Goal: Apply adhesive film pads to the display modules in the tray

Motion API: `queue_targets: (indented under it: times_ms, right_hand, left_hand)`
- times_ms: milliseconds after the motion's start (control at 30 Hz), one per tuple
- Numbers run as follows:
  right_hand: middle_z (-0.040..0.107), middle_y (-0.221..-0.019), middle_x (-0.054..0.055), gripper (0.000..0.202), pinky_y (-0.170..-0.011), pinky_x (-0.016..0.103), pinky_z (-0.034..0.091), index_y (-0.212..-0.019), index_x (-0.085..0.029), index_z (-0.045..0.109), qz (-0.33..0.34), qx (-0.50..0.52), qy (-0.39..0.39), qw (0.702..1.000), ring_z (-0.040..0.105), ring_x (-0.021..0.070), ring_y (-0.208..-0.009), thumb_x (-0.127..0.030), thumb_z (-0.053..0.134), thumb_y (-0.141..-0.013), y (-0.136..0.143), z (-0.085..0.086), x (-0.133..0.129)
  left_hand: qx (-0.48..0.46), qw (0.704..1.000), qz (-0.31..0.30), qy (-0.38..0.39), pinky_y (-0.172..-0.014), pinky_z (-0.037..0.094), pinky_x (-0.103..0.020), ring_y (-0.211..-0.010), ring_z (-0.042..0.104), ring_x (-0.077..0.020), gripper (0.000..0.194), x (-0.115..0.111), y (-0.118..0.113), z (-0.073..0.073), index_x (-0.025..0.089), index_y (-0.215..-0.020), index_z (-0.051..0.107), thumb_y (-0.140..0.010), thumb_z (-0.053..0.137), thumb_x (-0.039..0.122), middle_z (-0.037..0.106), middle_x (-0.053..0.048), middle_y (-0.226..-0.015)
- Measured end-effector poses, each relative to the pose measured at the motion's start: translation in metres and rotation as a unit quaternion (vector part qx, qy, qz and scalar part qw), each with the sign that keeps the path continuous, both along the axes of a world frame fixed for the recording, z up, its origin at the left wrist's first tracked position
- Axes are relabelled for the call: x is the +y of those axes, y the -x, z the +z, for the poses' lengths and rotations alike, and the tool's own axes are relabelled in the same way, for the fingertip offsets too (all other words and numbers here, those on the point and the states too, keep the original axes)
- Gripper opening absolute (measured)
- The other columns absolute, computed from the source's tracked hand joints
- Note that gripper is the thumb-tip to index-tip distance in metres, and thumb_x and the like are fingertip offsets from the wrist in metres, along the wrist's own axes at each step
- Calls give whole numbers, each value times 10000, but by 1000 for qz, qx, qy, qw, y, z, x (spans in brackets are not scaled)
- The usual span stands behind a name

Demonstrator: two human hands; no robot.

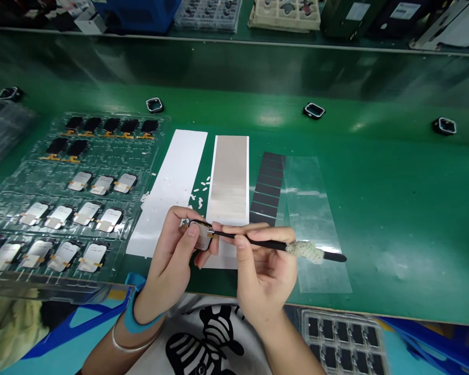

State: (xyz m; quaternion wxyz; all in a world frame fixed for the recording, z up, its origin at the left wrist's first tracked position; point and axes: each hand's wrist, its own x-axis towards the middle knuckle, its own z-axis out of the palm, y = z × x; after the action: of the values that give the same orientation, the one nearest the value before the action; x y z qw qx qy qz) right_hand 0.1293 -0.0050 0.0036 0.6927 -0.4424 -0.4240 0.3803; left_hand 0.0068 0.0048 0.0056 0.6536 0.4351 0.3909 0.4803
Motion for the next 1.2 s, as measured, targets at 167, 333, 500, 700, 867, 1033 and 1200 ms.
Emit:
queue_targets:
  times_ms: [167,333,500,700,867,1033,1200]
  right_hand:
    - [690,-871,8,160,-709,313,675,-955,-217,530,18,25,0,1000,753,196,-889,-66,565,-912,0,0,-1]
    - [686,-872,1,170,-679,310,673,-976,-219,535,7,31,-17,999,748,171,-850,-60,550,-917,0,-1,-1]
    - [712,-860,16,142,-700,293,651,-955,-208,531,-75,-22,-24,997,741,170,-822,-98,601,-899,-13,1,-2]
    - [734,-898,23,180,-654,253,631,-938,-220,541,-96,-122,115,981,740,155,-686,-206,702,-859,-57,-1,-10]
    - [701,-891,29,130,-590,265,648,-917,-210,561,-50,-136,151,978,736,161,-623,-208,682,-870,-70,-8,-25]
    - [644,-950,24,102,-641,274,664,-962,-209,578,-50,-146,177,972,751,164,-723,-168,641,-894,-61,-10,-42]
    - [624,-987,21,134,-695,263,659,-1002,-217,605,-11,-174,161,971,741,148,-798,-133,619,-899,-54,-15,-48]
  left_hand:
    - [29,999,14,-25,-454,339,-157,-505,417,-47,83,1,0,-1,247,-1001,434,-1043,421,317,569,50,-695]
    - [52,998,26,-24,-459,334,-161,-493,414,-48,116,4,1,0,245,-960,400,-1020,483,300,544,76,-634]
    - [86,996,20,-3,-489,355,-179,-559,455,-76,174,2,2,-1,258,-975,384,-986,552,301,520,74,-647]
    - [184,978,-83,-51,-644,460,-259,-742,574,-110,75,-2,1,-2,266,-1056,398,-1052,370,335,628,6,-896]
    - [316,925,-175,-115,-610,476,-279,-793,630,-149,139,-1,-4,4,244,-1091,452,-1052,349,329,653,-44,-1025]
    - [383,887,-164,-200,-510,414,-239,-639,590,-121,111,-1,-7,1,220,-1037,498,-1035,408,284,655,-17,-885]
    - [402,885,-133,-195,-500,425,-211,-697,629,-138,60,-2,-3,1,218,-1001,503,-1011,468,265,663,-18,-849]
